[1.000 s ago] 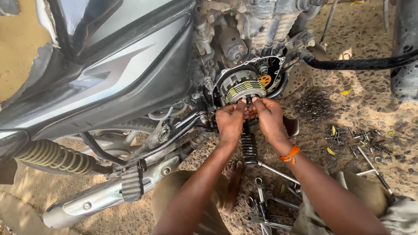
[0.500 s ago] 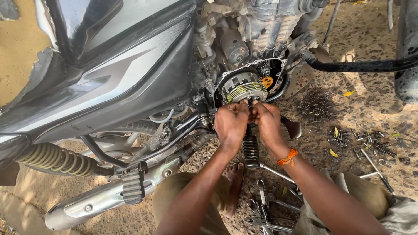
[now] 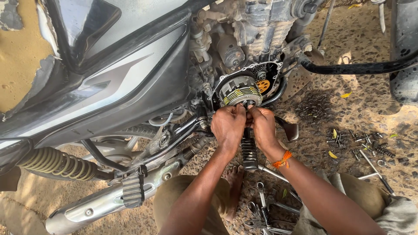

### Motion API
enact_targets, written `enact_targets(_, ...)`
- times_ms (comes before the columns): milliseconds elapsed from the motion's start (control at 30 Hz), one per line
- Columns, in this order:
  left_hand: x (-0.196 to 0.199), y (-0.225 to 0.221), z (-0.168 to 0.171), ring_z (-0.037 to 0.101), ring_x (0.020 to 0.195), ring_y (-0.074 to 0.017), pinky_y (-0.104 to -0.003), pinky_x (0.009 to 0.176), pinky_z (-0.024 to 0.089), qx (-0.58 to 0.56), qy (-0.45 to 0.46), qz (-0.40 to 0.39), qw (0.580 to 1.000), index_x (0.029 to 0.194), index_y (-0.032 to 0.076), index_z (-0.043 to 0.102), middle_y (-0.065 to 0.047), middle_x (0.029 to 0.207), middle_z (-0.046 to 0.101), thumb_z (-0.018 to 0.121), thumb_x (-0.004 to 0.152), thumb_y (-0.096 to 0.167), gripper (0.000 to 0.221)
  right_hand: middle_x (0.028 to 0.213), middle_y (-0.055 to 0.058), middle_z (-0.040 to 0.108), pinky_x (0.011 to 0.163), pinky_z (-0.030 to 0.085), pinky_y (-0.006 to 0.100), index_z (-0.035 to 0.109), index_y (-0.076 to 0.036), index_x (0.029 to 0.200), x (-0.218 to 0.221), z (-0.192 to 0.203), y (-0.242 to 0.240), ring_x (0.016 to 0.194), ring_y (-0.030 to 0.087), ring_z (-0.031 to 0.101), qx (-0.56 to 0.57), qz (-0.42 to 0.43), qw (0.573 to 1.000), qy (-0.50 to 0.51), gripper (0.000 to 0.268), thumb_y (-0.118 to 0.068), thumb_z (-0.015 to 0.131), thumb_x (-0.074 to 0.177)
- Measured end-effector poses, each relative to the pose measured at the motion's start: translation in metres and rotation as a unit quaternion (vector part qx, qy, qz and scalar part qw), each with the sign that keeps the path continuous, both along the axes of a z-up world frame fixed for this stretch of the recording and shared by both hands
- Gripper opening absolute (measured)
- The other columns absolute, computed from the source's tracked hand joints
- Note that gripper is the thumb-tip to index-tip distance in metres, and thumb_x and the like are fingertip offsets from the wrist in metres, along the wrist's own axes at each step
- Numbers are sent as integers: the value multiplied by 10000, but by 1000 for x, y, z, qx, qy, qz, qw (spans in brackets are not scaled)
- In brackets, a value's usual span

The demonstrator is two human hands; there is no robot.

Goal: Repairing or replacing the clutch assembly on a motorcycle engine.

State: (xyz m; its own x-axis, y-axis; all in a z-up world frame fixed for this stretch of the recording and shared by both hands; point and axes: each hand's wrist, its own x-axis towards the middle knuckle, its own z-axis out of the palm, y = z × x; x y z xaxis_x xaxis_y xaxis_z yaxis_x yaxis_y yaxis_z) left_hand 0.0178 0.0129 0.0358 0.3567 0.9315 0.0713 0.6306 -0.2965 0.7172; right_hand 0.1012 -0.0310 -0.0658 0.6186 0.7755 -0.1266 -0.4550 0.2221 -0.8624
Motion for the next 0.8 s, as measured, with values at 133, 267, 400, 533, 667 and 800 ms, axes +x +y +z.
enact_targets(133,0,-1,0,598,417,-190,-387,499,497,-10,5,-2,1000,623,73,723,-59,486,632,648,919,303,382,714,82,684,595,542,298,697,7,811,0,2,-1,594,134,619,21,-2,999,-26,381,-226,527,1060)
enact_targets(267,-1,-1,0,596,405,-176,-374,486,493,-2,-6,-3,1000,609,71,719,-51,475,628,652,910,299,383,706,70,682,582,537,285,697,5,818,2,5,-2,589,122,619,-12,-2,996,-83,404,-242,511,1078)
enact_targets(400,1,2,2,619,417,-221,-407,505,510,21,-18,-13,1000,611,34,712,-79,495,633,650,910,285,396,717,62,681,576,514,275,700,6,830,4,-1,1,594,115,609,-4,11,998,-59,391,-233,518,1081)
enact_targets(533,2,5,0,659,449,-232,-409,524,540,51,-31,-33,998,638,58,734,-74,525,661,655,891,288,351,704,55,692,565,521,273,705,2,815,6,7,2,578,111,614,-6,16,999,-28,381,-217,518,1064)
enact_targets(667,3,4,4,652,447,-261,-415,541,534,62,-1,-35,997,620,41,719,-104,506,652,640,922,282,394,691,37,663,543,481,268,705,3,815,3,5,4,567,86,563,2,-6,998,-64,382,-208,523,1076)
enact_targets(800,5,6,8,626,421,-255,-408,520,518,51,32,-32,998,595,6,703,-110,487,619,655,933,255,422,672,31,611,525,433,273,690,8,779,1,-2,7,567,76,496,-26,-31,994,-104,417,-201,538,1106)
